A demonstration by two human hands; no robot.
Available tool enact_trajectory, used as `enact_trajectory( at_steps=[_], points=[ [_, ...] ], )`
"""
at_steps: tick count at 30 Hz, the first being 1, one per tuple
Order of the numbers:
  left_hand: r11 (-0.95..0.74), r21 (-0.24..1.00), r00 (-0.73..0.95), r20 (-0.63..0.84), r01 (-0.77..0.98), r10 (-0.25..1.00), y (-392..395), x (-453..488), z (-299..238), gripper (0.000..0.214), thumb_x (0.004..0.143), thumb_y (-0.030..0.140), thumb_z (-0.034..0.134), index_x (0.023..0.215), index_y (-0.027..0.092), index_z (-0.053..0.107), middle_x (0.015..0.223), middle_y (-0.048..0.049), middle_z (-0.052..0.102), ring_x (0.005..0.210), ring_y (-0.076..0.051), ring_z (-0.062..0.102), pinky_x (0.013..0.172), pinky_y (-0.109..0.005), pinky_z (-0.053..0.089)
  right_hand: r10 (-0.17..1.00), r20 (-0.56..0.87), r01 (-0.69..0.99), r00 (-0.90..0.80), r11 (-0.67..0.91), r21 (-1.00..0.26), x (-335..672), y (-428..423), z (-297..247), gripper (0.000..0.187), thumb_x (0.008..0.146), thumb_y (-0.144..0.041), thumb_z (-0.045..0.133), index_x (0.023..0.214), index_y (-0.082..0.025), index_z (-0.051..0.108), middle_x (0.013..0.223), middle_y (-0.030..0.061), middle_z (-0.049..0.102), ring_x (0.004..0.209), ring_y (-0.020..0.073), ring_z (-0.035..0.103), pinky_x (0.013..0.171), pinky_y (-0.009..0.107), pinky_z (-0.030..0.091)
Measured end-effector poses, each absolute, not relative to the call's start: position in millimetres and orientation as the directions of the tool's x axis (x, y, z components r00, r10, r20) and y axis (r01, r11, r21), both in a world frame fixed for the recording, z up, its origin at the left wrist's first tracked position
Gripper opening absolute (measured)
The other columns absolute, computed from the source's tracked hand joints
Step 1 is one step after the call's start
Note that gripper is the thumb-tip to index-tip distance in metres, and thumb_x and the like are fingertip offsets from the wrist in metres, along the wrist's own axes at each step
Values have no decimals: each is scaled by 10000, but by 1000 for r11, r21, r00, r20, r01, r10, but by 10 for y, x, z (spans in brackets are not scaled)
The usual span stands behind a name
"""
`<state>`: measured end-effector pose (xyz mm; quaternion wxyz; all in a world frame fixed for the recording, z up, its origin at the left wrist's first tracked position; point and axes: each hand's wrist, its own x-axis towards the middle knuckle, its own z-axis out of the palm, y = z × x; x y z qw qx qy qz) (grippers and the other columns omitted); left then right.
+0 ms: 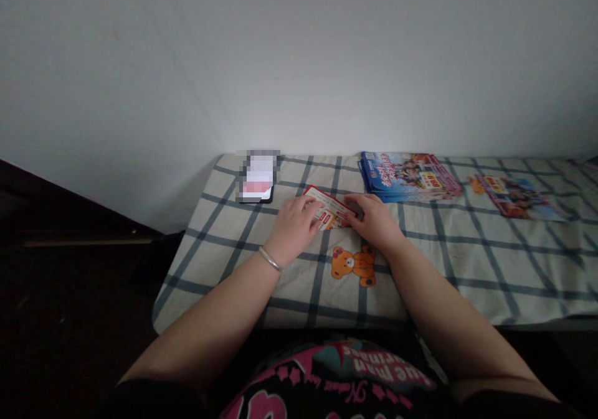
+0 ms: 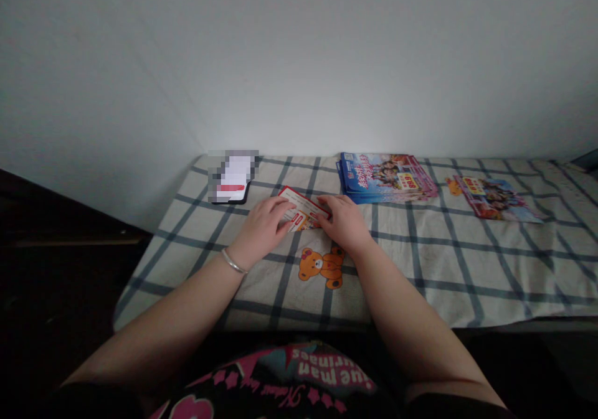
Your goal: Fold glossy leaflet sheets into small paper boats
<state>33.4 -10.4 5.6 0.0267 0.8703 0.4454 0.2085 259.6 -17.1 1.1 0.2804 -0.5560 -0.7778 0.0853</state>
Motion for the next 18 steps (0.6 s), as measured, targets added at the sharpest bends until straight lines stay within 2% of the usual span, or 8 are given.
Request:
enact_trajectory(
  at_steps=[4, 7, 13, 18],
  points=[
    [-626, 206, 552, 322, 752, 769, -121, 326, 57, 234, 886, 273, 607, 1110, 210, 637, 1195, -78, 590, 1133, -267, 529, 1030, -471, 441, 912, 333, 785, -241, 385, -485, 2571, -177, 14, 344, 843, -229, 601, 1186, -202, 627, 1119, 83, 710, 1071, 256, 609, 965, 446, 485],
    [-645, 225, 574, 312, 730, 758, -119, 320, 52, 333, 841, 359, 679, 1131, 199, 643, 1237, -96, 573, 1184, -285, 501, 1067, -486, 414, 912, 335, 754, -236, 389, -529, 2571, -180, 14, 337, 842, -226, 603, 1177, -216, 631, 1110, 77, 713, 1072, 250, 615, 957, 448, 492],
    [-663, 226, 594, 307, 714, 744, -104, 307, 55, 288, 871, 281, 657, 1152, 221, 671, 1274, -100, 569, 1248, -271, 472, 1111, -480, 375, 923, 327, 711, -200, 367, -600, 2596, -171, 9, 266, 832, -201, 598, 1091, -201, 655, 1051, 73, 732, 1020, 232, 645, 925, 427, 509],
    [-650, 183, 573, 340, 738, 746, -94, 284, 47, 248, 932, 237, 563, 1122, 297, 710, 1284, -68, 574, 1213, -269, 481, 1052, -485, 416, 967, 186, 575, -172, 251, -779, 2580, -198, 15, 235, 855, -206, 568, 1081, -212, 632, 896, 38, 762, 825, 190, 714, 786, 357, 554]
  ],
)
